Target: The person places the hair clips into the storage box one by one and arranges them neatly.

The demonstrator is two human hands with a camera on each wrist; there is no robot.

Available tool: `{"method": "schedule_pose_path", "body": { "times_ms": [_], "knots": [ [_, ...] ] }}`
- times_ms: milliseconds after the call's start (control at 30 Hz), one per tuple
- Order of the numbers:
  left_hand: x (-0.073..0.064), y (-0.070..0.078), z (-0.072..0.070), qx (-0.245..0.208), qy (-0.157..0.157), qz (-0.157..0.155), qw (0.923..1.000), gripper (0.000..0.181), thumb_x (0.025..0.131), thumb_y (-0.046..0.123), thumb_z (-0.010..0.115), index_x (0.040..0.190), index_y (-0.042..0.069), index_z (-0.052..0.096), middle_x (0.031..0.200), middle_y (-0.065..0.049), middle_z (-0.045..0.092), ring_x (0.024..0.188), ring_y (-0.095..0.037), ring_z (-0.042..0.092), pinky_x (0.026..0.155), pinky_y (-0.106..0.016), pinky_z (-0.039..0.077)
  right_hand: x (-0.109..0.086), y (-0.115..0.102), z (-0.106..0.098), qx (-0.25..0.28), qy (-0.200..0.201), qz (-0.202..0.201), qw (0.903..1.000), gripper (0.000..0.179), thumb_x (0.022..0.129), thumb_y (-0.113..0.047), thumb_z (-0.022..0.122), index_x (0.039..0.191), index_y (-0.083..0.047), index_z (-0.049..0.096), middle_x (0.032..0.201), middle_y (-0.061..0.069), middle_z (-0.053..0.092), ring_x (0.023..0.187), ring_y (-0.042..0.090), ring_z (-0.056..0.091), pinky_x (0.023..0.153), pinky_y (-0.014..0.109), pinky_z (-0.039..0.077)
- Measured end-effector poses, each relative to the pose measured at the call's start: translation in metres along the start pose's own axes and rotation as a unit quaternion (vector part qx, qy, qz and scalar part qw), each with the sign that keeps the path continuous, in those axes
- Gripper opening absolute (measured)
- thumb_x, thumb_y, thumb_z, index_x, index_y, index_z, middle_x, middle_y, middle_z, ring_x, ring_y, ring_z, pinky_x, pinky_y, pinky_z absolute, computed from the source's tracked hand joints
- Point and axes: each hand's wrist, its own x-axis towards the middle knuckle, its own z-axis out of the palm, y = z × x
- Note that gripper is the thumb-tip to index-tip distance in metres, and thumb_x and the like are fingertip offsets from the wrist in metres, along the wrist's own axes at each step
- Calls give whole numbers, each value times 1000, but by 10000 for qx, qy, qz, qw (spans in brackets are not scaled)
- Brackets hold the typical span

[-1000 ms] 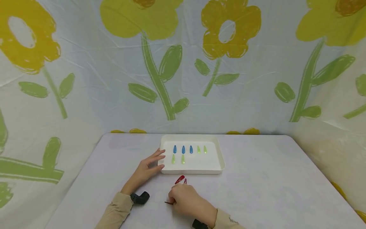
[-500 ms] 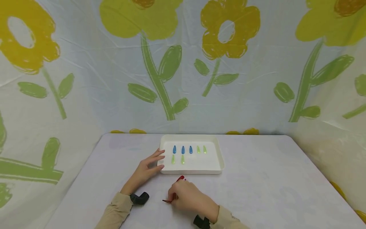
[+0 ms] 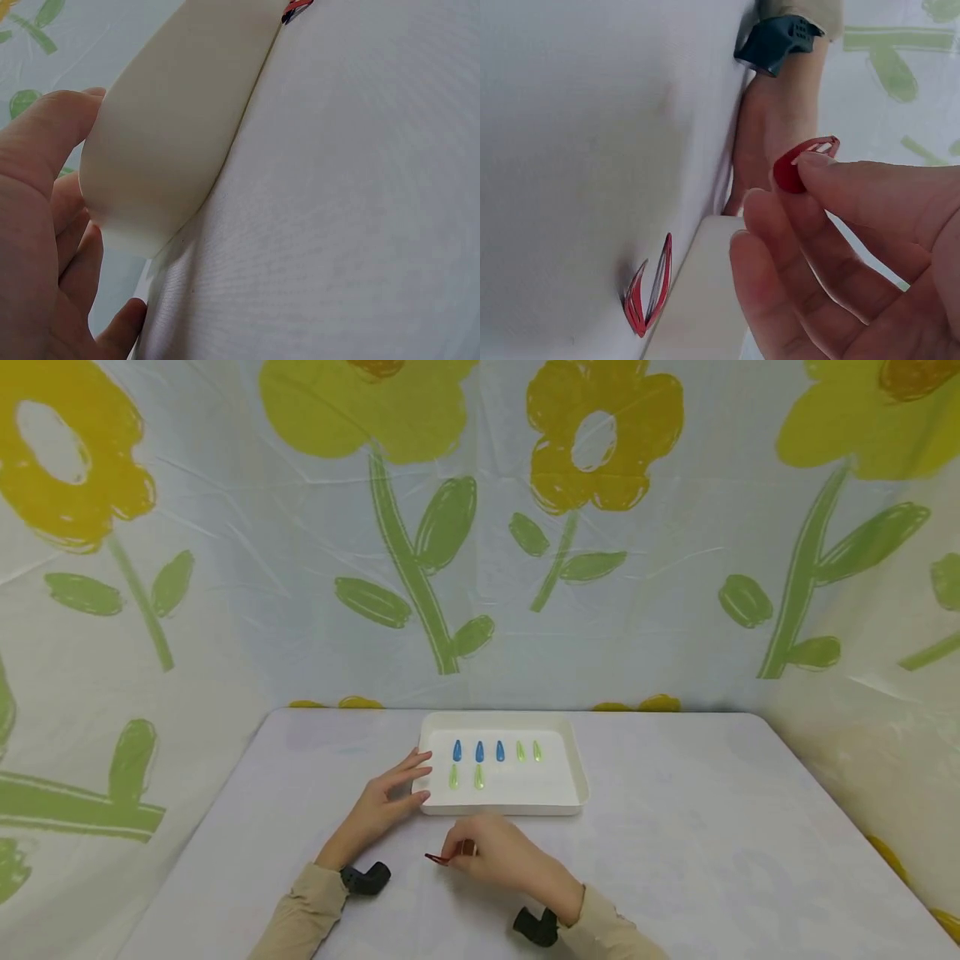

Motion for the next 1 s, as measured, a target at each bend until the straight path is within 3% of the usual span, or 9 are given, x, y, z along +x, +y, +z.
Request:
{"method": "schedule_pose_path", "body": {
  "times_ms": [133,233,467,667,867,1000],
  "knots": [
    [0,1,0,34,17,-7,10000,41,91,5,72,129,-3,62,149,-19,47,146,-39,25,118,-36,20,2,4,-4,451,158,-5,9989,14,87,0,72,87,-14,76,78,-14,66,68,-3,56,62,16,50],
    [0,1,-1,47,36,23,10000,40,90,5,72,129,-1,63,148,-19,47,146,-40,25,119,-32,21,2,7,-8,666,421,-246,9966,13,86,3,73,88,-10,76,80,-8,70,70,-2,57,63,17,51],
    [0,1,0,-12,23,46,10000,40,90,4,72,129,-3,62,148,-20,47,146,-40,25,119,-30,21,2,13,-14,1437,774,-205,9864,9,88,2,72,90,-6,75,81,0,70,61,16,66,55,24,55],
    [-1,1,0,-33,21,-4,10000,41,91,4,71,129,-6,61,148,-20,47,146,-40,24,119,-28,20,5,19,-15,1408,1336,-226,9807,8,87,-2,75,91,-8,77,87,2,73,77,12,69,68,27,58],
    [-1,1,-1,11,39,64,10000,40,91,4,71,129,-4,62,148,-20,46,146,-42,24,118,-27,21,6,26,-17,1816,1748,-287,9673,8,86,-1,75,93,-5,77,89,7,73,81,19,68,74,31,59],
    [-1,1,-1,-9,44,50,10000,40,91,4,71,129,-3,62,149,-20,46,146,-42,24,119,-29,21,6,31,-18,2152,1936,-129,9571,9,87,-3,76,95,-3,77,91,8,74,82,16,67,76,29,59]
  ]
}}
